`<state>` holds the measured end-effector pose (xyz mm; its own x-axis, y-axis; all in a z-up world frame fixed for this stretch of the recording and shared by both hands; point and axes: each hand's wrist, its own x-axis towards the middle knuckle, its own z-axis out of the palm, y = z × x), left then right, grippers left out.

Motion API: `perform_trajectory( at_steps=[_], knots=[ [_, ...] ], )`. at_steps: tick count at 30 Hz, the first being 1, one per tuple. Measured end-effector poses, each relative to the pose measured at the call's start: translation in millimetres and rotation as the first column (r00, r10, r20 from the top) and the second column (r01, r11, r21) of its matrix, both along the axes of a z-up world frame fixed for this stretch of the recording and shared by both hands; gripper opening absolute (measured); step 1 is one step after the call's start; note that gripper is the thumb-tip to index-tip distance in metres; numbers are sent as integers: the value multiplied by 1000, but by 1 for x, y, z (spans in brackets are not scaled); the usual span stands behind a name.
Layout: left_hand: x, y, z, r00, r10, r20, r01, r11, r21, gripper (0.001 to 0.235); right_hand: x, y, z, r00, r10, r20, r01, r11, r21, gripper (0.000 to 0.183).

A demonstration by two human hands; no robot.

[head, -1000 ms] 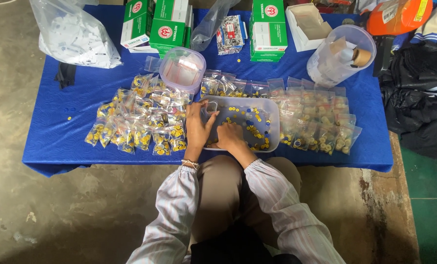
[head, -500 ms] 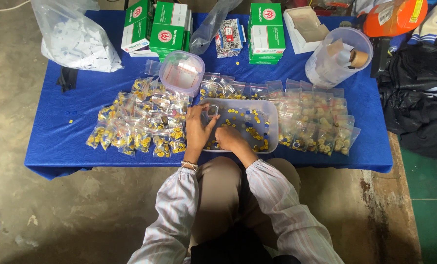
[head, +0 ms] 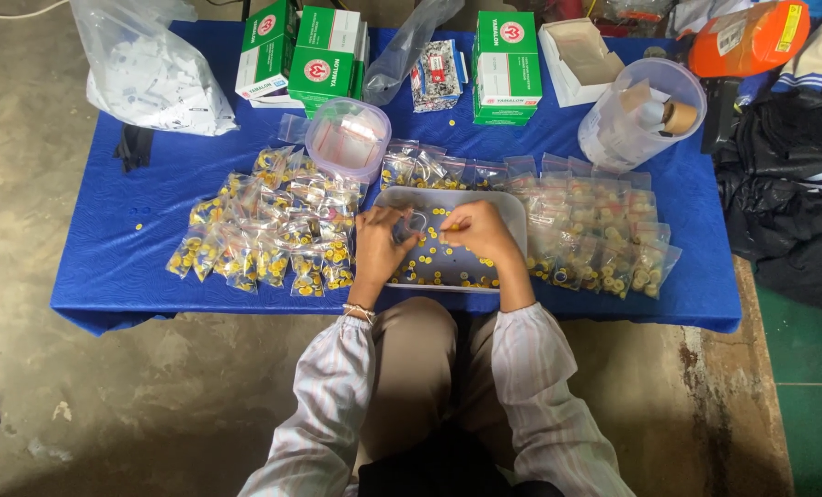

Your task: Sorting and packaging small yellow rings into plastic bags on a low table.

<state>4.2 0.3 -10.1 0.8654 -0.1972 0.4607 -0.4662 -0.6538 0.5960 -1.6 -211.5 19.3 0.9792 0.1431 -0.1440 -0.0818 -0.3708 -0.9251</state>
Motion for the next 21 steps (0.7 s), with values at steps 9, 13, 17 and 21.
perform_trajectory(
  at_steps=[9,13,17,21],
  knots=[
    [-8,1,24,995,-93,-44,93,996,0,39,11,12,-2,975,-110,194,106,994,28,23],
    [-4,1,9,995,-92,-41,93,996,7,40,1,24,16,968,-76,241,94,994,-62,24],
    [-1,2,6,996,-77,-38,79,996,46,39,2,27,16,964,-53,262,86,989,-117,21],
    [-1,2,0,996,-78,-53,80,996,42,38,2,27,17,952,-60,301,91,992,-89,17]
  ],
)
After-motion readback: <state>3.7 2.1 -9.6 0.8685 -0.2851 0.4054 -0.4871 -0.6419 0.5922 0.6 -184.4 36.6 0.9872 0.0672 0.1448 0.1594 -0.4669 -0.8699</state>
